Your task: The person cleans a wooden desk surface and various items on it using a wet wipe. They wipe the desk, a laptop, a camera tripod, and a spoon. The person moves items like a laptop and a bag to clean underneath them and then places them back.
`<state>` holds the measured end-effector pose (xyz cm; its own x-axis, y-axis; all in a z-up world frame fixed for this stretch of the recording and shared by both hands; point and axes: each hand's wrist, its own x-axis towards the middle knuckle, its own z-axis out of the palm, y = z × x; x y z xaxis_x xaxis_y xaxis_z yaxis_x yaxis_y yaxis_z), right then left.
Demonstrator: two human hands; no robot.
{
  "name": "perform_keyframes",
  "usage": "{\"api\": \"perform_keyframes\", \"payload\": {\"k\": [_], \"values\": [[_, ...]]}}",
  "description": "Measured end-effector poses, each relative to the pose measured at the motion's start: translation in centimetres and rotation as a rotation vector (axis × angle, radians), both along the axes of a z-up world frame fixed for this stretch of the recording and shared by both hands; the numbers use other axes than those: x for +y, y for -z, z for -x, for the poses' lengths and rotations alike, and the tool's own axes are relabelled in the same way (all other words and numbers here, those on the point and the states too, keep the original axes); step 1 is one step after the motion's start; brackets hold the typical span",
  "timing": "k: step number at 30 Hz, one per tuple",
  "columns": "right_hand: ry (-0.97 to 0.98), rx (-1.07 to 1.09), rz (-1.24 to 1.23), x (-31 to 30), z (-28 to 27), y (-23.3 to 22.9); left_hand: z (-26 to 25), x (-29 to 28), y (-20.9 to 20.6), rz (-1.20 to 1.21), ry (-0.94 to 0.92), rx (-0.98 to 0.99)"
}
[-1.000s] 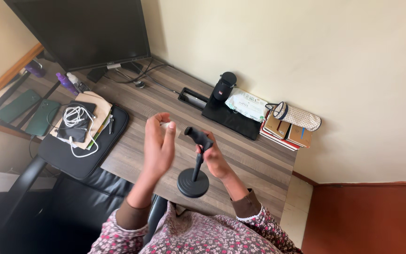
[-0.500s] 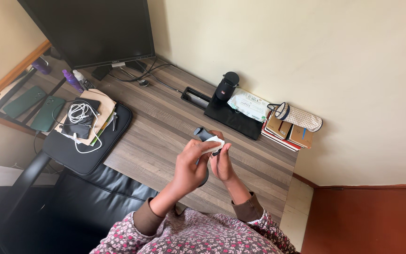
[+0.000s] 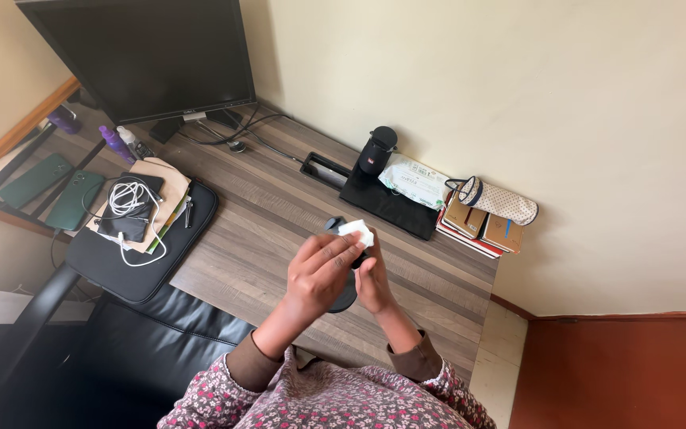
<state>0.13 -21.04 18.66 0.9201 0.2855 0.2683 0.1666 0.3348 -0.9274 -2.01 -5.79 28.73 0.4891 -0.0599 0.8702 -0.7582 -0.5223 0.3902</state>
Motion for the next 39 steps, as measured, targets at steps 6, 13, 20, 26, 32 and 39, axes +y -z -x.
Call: {"api": "perform_keyframes", "payload": {"k": [6, 13, 20, 26, 32, 39], "values": [[0.074, -0.119, 0.162, -0.6, 0.2, -1.2, -0.8, 0.9, 2.4, -0.035, -0.118, 0.011], [0.173, -0.22, 0.319, -2.0, -0.7, -1.8, -0.6, 2.5, 2.1, 0.311, -0.147, 0.267], [0.175, -0.353, 0.521, -0.4, 0.0, -4.3, -2.9, 4.1, -1.9, -0.081, 0.252, 0.155], [0.222, -0.439, 0.587, -0.7, -0.5, -3.1, -3.8, 4.9, -0.9, -0.086, 0.083, 0.441], [0.238, -0.37, 0.538, -1.7, -0.8, -2.9, -3.5, 4.7, -1.2, 0.118, -0.026, 0.266], [0.217, -0.273, 0.395, -0.7, 0.1, -3.8, -1.1, 1.1, 0.5, 0.044, -0.082, 0.084]]}}
